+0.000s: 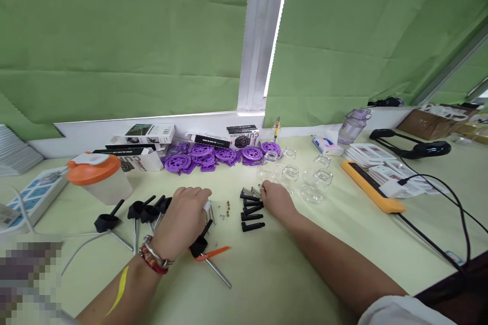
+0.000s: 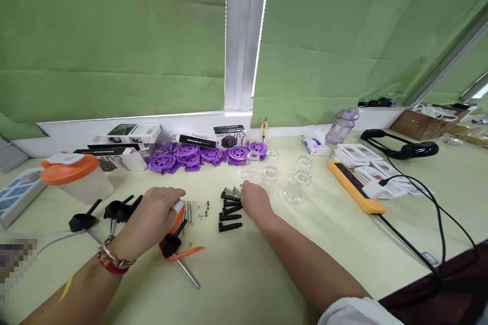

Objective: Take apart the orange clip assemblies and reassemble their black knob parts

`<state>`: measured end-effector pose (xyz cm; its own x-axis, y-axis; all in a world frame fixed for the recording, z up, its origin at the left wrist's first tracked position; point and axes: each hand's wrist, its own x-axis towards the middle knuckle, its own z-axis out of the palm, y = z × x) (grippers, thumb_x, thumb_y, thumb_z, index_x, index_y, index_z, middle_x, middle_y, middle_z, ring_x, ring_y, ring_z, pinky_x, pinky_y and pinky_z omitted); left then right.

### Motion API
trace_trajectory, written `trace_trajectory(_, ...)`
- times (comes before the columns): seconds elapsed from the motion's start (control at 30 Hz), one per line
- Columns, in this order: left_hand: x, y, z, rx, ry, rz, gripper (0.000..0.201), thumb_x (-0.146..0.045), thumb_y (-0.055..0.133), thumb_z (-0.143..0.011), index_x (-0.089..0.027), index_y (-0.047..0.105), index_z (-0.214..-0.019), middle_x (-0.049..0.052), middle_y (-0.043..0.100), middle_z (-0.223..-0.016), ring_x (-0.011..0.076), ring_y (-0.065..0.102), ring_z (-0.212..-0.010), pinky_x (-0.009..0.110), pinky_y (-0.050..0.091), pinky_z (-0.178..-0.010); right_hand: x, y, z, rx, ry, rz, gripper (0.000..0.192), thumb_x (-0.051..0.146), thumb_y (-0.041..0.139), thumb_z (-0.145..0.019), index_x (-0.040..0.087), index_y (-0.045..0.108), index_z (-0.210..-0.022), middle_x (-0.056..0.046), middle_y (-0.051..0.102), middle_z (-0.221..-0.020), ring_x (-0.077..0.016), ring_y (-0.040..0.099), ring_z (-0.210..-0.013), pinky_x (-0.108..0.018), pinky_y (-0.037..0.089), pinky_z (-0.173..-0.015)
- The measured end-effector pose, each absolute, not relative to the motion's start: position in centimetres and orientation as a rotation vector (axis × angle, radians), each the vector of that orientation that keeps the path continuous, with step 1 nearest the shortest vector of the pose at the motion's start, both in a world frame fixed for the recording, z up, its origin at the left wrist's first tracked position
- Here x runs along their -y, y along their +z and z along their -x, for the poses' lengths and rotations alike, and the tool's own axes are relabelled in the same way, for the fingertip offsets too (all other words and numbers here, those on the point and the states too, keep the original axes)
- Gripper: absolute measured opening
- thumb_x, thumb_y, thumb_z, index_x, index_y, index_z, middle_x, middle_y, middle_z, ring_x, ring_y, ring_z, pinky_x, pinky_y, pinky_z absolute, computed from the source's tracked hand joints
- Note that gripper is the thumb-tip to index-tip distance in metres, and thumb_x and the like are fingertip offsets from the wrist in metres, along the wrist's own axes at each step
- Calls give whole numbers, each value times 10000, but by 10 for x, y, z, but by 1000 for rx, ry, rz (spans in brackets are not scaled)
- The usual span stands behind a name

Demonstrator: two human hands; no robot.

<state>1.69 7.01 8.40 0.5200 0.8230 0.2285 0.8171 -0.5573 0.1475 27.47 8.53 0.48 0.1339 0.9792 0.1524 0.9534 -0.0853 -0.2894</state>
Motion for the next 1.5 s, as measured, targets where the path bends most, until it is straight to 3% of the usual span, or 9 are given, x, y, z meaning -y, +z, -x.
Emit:
trace_trajectory(0.23,-45,79,5,-1583,9,-2518,204,-314,384,-834,-194,524,-745,46,595,-674,201,555,-575,270,318,-499,-80,6,-273,2010,89,2019,238,226,376,-893,175,570,-764,-74,616,-749,-179,562,-692,-265,323,-589)
trace_trajectory(0.4,-25,54,5,-1605,-19,-2392,241,-352,416,-811,-193,535,-946,79,636,-785,231,608,-687,283,372,-543,-63,21,-245,2076,182,1739,236,235,375,-900,178,597,-957,-82,620,-893,-185,565,-836,-272,385,-704)
trace_trajectory(0.5,-22,51,3,-1602,15,-2382,224,-314,423,-798,-194,537,-949,78,625,-821,223,605,-722,288,395,-578,-46,30,-217,2185,461,1405,291,281,408,-892,198,559,-1126,-75,614,-1027,-169,561,-912,-265,405,-784)
trace_trajectory(0.57,-21,52,3,-1560,58,-2384,197,-291,438,-785,-203,540,-929,62,614,-812,216,597,-728,287,397,-593,-37,33,-200,2237,628,1260,301,294,436,-878,201,558,-1137,-65,628,-981,-165,567,-887,-255,416,-761)
trace_trajectory(0.7,-17,43,7,-1486,292,-2206,251,-237,493,-740,-211,523,-988,25,602,-798,184,579,-710,273,407,-614,-29,26,-183,2163,895,1335,213,219,423,-860,180,630,-890,-24,605,-714,-135,550,-660,-234,400,-596)
trace_trajectory(0.8,-12,25,11,-1359,468,-1898,357,-234,525,-728,-196,484,-1080,5,591,-787,155,564,-690,256,430,-617,-26,14,-182,1971,1183,1453,196,241,478,-828,172,586,-977,-3,584,-680,-111,519,-552,-211,366,-503)
trace_trajectory(1.1,-12,9,6,-1087,679,-1380,309,-201,649,-643,-172,563,-939,6,592,-821,150,555,-776,261,459,-701,-13,16,-183,2326,790,1278,183,135,429,-803,174,573,-696,-16,566,-701,-130,519,-681,-214,356,-622)
trace_trajectory(1.3,-26,19,17,-1119,531,-1714,221,-269,479,-807,-172,654,-900,18,572,-726,115,495,-585,235,431,-573,-12,9,-192,2232,971,1348,205,102,416,-784,167,606,-737,-9,588,-712,-117,503,-648,-205,340,-594)
trace_trajectory(1.5,-38,39,23,-1164,489,-1979,204,-228,446,-801,-173,641,-827,23,523,-743,115,496,-582,232,426,-552,-7,8,-202,1908,1099,1440,245,143,387,-817,192,620,-874,-5,586,-766,-125,492,-687,-212,348,-601)
